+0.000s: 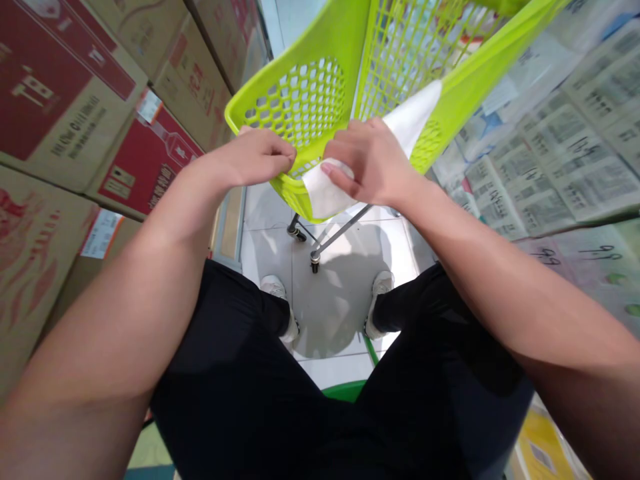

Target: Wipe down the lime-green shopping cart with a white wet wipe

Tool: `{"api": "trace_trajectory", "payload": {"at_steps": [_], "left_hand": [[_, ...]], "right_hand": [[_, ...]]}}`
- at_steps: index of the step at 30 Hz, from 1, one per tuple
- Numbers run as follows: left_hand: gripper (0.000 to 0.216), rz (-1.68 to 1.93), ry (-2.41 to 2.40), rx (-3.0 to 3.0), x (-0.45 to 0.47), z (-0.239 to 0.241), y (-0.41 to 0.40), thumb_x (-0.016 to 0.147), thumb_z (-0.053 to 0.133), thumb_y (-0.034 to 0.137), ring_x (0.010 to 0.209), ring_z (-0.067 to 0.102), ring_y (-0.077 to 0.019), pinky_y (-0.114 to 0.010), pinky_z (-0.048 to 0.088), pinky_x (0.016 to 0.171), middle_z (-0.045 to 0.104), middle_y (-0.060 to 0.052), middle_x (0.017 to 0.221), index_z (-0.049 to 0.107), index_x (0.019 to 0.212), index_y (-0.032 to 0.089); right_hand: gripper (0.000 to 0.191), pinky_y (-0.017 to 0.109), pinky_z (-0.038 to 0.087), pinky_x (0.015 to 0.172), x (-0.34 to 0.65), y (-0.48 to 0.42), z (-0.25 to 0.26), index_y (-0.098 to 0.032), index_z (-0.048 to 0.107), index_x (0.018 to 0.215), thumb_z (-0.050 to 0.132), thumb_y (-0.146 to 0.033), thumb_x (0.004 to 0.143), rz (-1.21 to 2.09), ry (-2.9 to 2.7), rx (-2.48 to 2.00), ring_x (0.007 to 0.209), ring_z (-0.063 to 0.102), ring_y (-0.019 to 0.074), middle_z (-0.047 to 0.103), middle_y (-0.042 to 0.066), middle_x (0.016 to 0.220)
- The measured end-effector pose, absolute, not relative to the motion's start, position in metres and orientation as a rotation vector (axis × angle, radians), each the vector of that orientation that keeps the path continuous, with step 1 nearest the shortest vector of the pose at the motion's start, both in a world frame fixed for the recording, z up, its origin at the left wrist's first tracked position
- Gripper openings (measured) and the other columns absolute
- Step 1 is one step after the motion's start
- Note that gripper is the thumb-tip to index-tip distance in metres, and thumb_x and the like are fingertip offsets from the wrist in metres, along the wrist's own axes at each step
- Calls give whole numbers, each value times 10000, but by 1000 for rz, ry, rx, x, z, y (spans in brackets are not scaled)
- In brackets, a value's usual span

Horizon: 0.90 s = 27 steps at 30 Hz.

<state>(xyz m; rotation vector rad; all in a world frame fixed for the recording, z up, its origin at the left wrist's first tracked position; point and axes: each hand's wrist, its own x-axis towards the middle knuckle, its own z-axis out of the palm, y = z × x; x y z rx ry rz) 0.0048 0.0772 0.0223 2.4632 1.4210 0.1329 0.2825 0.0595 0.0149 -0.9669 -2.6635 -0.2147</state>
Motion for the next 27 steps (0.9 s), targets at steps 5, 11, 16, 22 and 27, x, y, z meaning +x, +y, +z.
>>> {"api": "trace_trajectory", "payload": {"at_steps": [5, 11, 16, 22, 27], "left_hand": [[250, 172, 1398, 2451, 5, 25, 78, 876, 461, 202, 717, 482, -92, -338, 356, 903, 366, 45, 629, 523, 645, 129], [257, 193, 1387, 2459, 7, 20, 82, 846, 525, 163, 648, 433, -150, -362, 353, 776, 414, 29, 570, 454, 604, 209], [251, 213, 1368, 2460, 3, 20, 83, 833, 538, 193, 640, 440, -155, -371, 347, 792, 411, 32, 572, 441, 601, 214], [205, 249, 1315, 2523, 17, 23, 75, 832, 508, 284, 668, 517, -186, -374, 348, 779, 502, 15, 607, 521, 636, 226], [231, 219, 1367, 2571, 22, 24, 72, 853, 504, 307, 665, 526, -206, -383, 347, 767, 531, -3, 638, 520, 634, 235]], "right_hand": [[891, 597, 283, 864, 335, 111, 23, -179, 511, 595, -115, -610, 1060, -360, -2380, -1367, 1120, 687, 336, 795, 203, 1049], [597, 519, 430, 927, 293, 79, 7, -265, 665, 882, 269, -603, 1174, -246, -2480, -1133, 1027, 684, 318, 818, 142, 1063], [705, 536, 438, 916, 297, 93, 6, -294, 656, 863, 154, -693, 1156, -152, -2508, -1096, 941, 655, 351, 756, 142, 911], [710, 541, 409, 892, 345, 140, 7, -261, 658, 806, 222, -718, 1130, -237, -2279, -1312, 925, 645, 386, 695, 166, 815], [663, 500, 393, 874, 282, 76, -5, -252, 687, 886, 253, -681, 1145, -167, -2506, -959, 946, 637, 335, 730, 120, 884]]}}
